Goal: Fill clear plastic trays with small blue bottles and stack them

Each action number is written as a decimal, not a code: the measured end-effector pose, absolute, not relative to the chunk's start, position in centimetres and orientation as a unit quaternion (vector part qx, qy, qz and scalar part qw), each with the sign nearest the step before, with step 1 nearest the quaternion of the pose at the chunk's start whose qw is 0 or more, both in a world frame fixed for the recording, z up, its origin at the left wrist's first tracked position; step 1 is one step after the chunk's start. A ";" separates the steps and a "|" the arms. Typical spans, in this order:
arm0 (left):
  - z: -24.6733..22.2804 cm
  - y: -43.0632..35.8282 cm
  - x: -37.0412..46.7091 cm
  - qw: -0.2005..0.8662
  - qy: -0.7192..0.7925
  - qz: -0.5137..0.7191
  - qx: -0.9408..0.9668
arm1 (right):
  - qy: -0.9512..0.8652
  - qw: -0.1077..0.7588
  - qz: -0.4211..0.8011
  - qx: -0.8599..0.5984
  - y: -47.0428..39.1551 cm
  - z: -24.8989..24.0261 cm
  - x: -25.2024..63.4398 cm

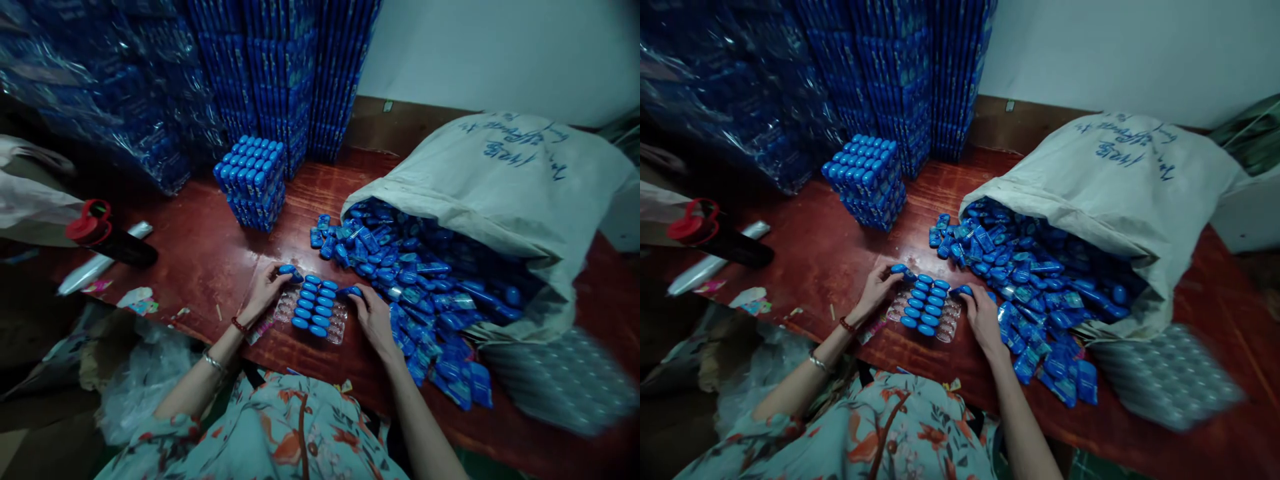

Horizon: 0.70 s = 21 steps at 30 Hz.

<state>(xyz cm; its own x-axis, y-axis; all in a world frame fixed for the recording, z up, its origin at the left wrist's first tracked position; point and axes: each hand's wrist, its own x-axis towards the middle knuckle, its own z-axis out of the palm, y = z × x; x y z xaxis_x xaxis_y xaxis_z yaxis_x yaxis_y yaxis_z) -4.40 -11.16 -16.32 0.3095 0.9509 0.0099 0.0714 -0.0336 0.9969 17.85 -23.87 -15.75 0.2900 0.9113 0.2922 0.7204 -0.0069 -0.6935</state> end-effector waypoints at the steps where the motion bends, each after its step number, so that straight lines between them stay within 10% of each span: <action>1: -16.5 -11.1 -4.4 0.522 0.427 0.394 0.624 | -0.601 0.378 0.110 -0.695 -24.0 -16.0 18.0; 12: -14.7 -9.2 -5.9 0.293 0.263 0.180 0.901 | -0.746 0.119 0.046 -0.654 -22.0 -13.0 19.0; 21: -15.0 -9.2 -6.0 0.351 0.252 0.198 0.880 | -0.723 0.027 0.147 -0.674 -21.1 -10.6 18.4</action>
<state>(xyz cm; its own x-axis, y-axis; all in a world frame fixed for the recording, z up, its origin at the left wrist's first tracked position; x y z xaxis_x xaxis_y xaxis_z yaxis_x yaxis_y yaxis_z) -6.05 -9.20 -15.04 0.7952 0.5816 0.1716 0.3038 -0.6269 0.7174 18.38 -21.09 -10.63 -0.0889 0.9832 -0.1594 0.9673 0.0470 -0.2493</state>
